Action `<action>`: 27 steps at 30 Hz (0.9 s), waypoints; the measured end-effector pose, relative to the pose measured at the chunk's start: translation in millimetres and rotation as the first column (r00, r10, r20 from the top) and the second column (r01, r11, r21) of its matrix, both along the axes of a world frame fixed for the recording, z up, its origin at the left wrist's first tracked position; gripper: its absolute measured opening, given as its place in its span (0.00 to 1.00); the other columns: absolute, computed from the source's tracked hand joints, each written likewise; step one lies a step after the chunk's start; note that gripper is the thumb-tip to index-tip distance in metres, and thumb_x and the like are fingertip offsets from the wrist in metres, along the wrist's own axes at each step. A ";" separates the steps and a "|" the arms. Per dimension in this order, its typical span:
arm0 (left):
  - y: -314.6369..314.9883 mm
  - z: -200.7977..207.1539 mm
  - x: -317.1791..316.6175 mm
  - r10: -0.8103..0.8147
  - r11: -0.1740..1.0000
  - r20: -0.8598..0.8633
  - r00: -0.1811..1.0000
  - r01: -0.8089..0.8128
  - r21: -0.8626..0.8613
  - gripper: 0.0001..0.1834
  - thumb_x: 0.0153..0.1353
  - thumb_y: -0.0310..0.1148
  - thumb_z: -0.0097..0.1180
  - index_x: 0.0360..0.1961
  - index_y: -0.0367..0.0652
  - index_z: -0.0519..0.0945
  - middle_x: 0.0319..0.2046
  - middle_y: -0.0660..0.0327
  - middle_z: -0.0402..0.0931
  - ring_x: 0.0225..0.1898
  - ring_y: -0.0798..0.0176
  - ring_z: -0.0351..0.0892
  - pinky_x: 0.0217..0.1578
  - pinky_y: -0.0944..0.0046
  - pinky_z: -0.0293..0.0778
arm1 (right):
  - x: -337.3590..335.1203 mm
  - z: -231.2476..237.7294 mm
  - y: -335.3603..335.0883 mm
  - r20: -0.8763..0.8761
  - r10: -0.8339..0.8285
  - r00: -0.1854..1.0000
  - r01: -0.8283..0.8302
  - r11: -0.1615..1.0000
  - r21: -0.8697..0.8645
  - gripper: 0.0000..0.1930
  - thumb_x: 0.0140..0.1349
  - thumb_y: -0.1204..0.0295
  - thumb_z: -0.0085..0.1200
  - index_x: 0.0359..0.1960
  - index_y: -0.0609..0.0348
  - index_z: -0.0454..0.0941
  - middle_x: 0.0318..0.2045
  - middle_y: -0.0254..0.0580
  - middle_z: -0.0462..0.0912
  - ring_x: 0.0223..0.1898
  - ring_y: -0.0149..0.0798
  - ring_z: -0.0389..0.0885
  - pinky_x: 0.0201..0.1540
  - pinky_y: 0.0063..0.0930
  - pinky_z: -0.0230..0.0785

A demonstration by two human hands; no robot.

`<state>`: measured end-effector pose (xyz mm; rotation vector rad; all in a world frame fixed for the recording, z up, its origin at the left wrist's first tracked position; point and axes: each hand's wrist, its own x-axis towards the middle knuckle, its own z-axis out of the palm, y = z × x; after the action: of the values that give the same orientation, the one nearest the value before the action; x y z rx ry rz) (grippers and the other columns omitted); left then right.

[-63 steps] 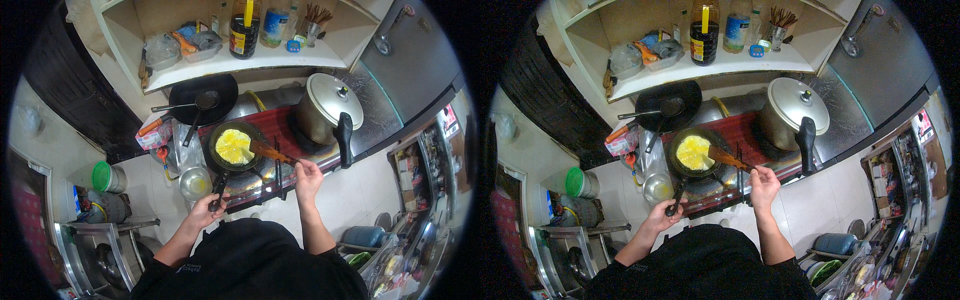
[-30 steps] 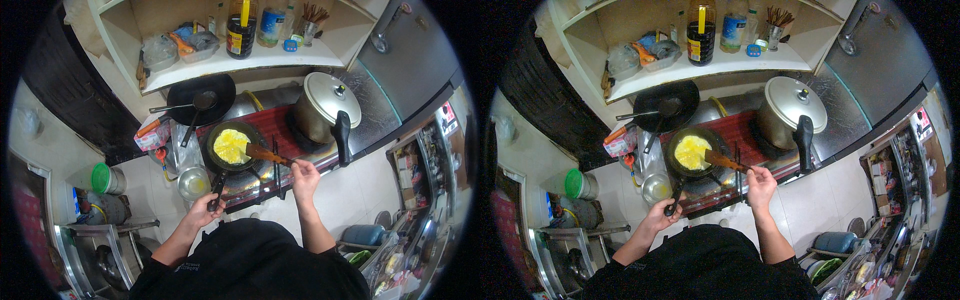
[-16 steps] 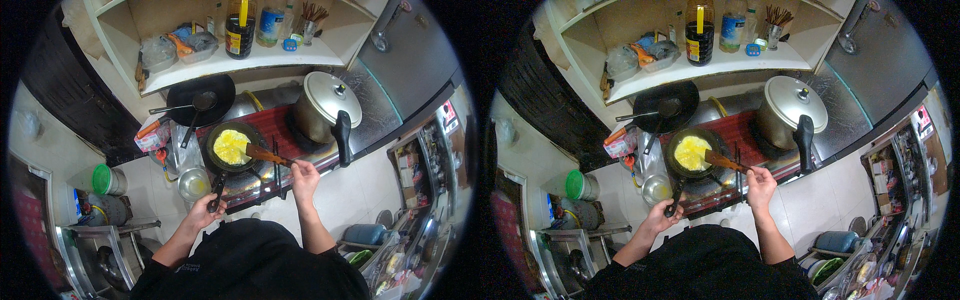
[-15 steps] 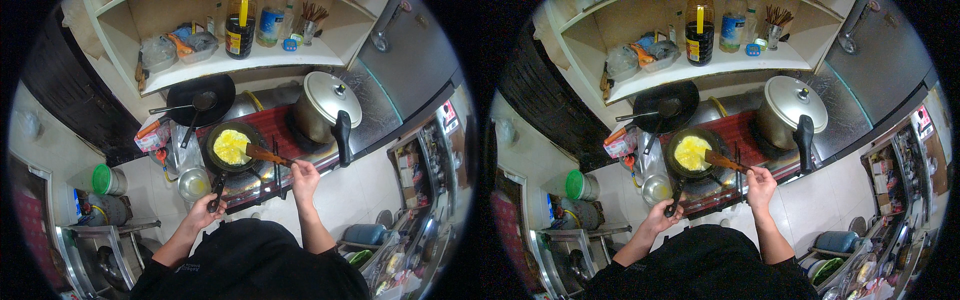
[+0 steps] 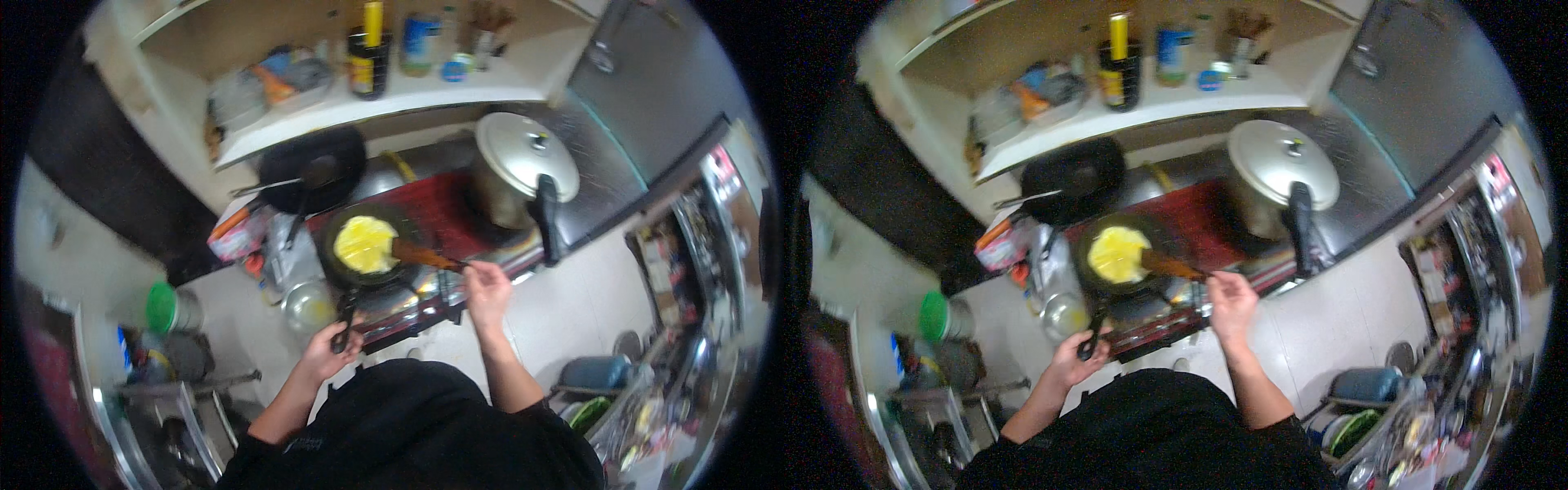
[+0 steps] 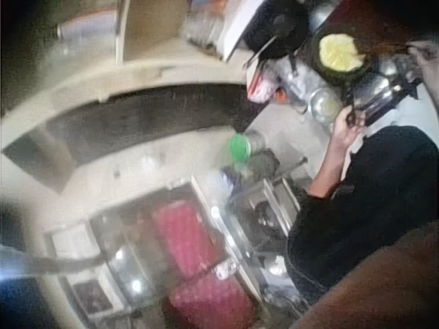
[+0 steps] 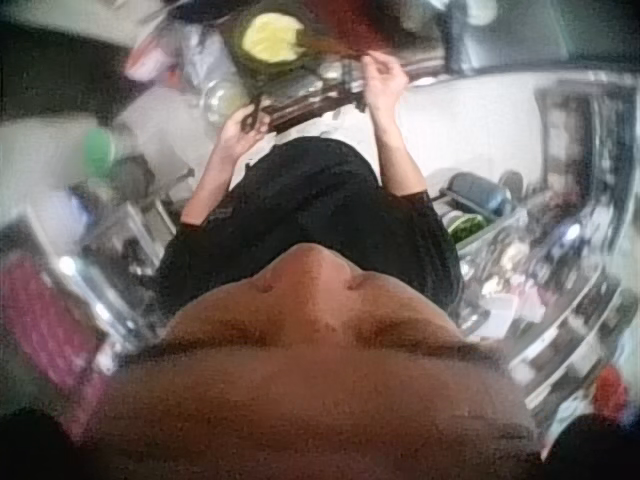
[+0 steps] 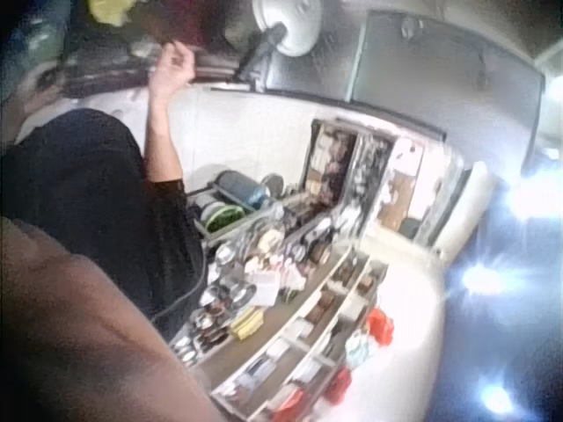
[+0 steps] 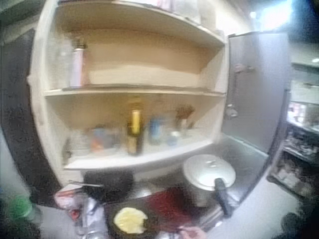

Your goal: The person cooks a beaten egg in a small frying pan on a gas stove, using a wooden spatula to fold and flip the egg. After removing the cooked egg, the person places a wok on the burner, adds oil, and prepares to cook further.

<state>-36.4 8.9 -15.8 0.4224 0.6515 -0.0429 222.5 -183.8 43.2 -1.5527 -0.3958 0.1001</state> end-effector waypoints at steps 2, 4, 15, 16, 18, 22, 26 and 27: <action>-2.4 3.7 4.4 0.040 0.998 -0.023 0.999 -0.041 -0.053 0.21 0.67 0.43 0.46 0.53 0.39 0.76 0.33 0.56 0.79 0.31 0.61 0.76 0.31 0.65 0.70 | 2.0 -1.3 -1.8 -0.012 -0.092 0.996 0.091 0.993 -0.075 0.04 0.61 0.75 0.59 0.36 0.62 0.82 0.26 0.36 0.82 0.25 0.28 0.78 0.31 0.25 0.74; -6.5 13.2 10.1 0.088 0.996 -0.036 0.995 -0.087 0.014 0.20 0.67 0.42 0.47 0.51 0.39 0.77 0.34 0.57 0.80 0.32 0.61 0.76 0.34 0.63 0.73 | -0.4 -1.6 -5.1 0.110 -0.096 0.989 0.115 0.977 -0.182 0.06 0.59 0.73 0.59 0.35 0.60 0.84 0.30 0.40 0.85 0.30 0.32 0.81 0.36 0.27 0.75; 7.4 8.3 9.3 0.013 0.985 -0.141 0.990 0.011 0.171 0.18 0.62 0.42 0.57 0.47 0.40 0.79 0.37 0.55 0.81 0.39 0.55 0.78 0.39 0.57 0.76 | -3.2 -7.5 -2.1 0.108 -0.178 0.978 0.180 0.984 -0.014 0.05 0.56 0.79 0.59 0.34 0.66 0.79 0.29 0.43 0.79 0.29 0.34 0.80 0.34 0.28 0.73; 10.3 6.2 9.5 0.003 0.983 -0.160 0.987 0.026 0.181 0.18 0.62 0.42 0.57 0.46 0.40 0.80 0.36 0.56 0.81 0.39 0.55 0.78 0.39 0.57 0.76 | -4.1 -8.1 -3.6 0.091 -0.178 0.980 0.180 0.984 -0.007 0.05 0.56 0.79 0.59 0.34 0.66 0.79 0.29 0.43 0.79 0.30 0.34 0.80 0.34 0.28 0.73; 12.9 9.2 10.9 -0.023 0.984 -0.155 0.988 0.050 0.171 0.17 0.61 0.41 0.58 0.45 0.41 0.80 0.36 0.56 0.81 0.38 0.56 0.77 0.39 0.57 0.76 | -6.6 -7.1 -4.7 0.059 -0.166 0.984 0.166 0.986 0.008 0.04 0.56 0.79 0.59 0.33 0.66 0.79 0.29 0.43 0.79 0.30 0.35 0.80 0.35 0.28 0.73; 7.3 27.9 15.9 -0.125 0.989 -0.062 0.990 0.129 0.076 0.17 0.61 0.41 0.57 0.46 0.41 0.80 0.35 0.57 0.80 0.36 0.56 0.76 0.37 0.56 0.75 | -8.0 -2.8 -5.8 0.060 -0.179 0.982 0.181 0.983 -0.021 0.05 0.56 0.79 0.59 0.33 0.67 0.79 0.29 0.43 0.79 0.31 0.34 0.81 0.35 0.28 0.73; -0.9 31.5 16.6 -0.022 0.991 -0.193 0.981 0.048 0.126 0.23 0.64 0.46 0.49 0.54 0.43 0.77 0.24 0.61 0.76 0.23 0.66 0.71 0.20 0.69 0.65 | -7.9 -5.7 -5.8 0.120 -0.165 0.979 0.172 0.984 -0.052 0.07 0.59 0.75 0.59 0.37 0.65 0.81 0.30 0.44 0.83 0.31 0.33 0.82 0.36 0.27 0.76; -1.2 27.7 15.6 -0.008 0.983 -0.121 0.993 0.030 0.182 0.23 0.64 0.45 0.50 0.53 0.42 0.78 0.25 0.61 0.75 0.24 0.65 0.71 0.21 0.67 0.65 | -7.1 -7.1 -4.8 0.077 -0.142 0.987 0.151 0.982 -0.115 0.07 0.59 0.75 0.59 0.38 0.63 0.82 0.29 0.43 0.84 0.32 0.31 0.82 0.35 0.26 0.76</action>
<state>-20.8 7.6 11.9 0.6082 0.7731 -0.0267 215.4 -188.6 36.1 -1.7032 -0.3328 -0.0448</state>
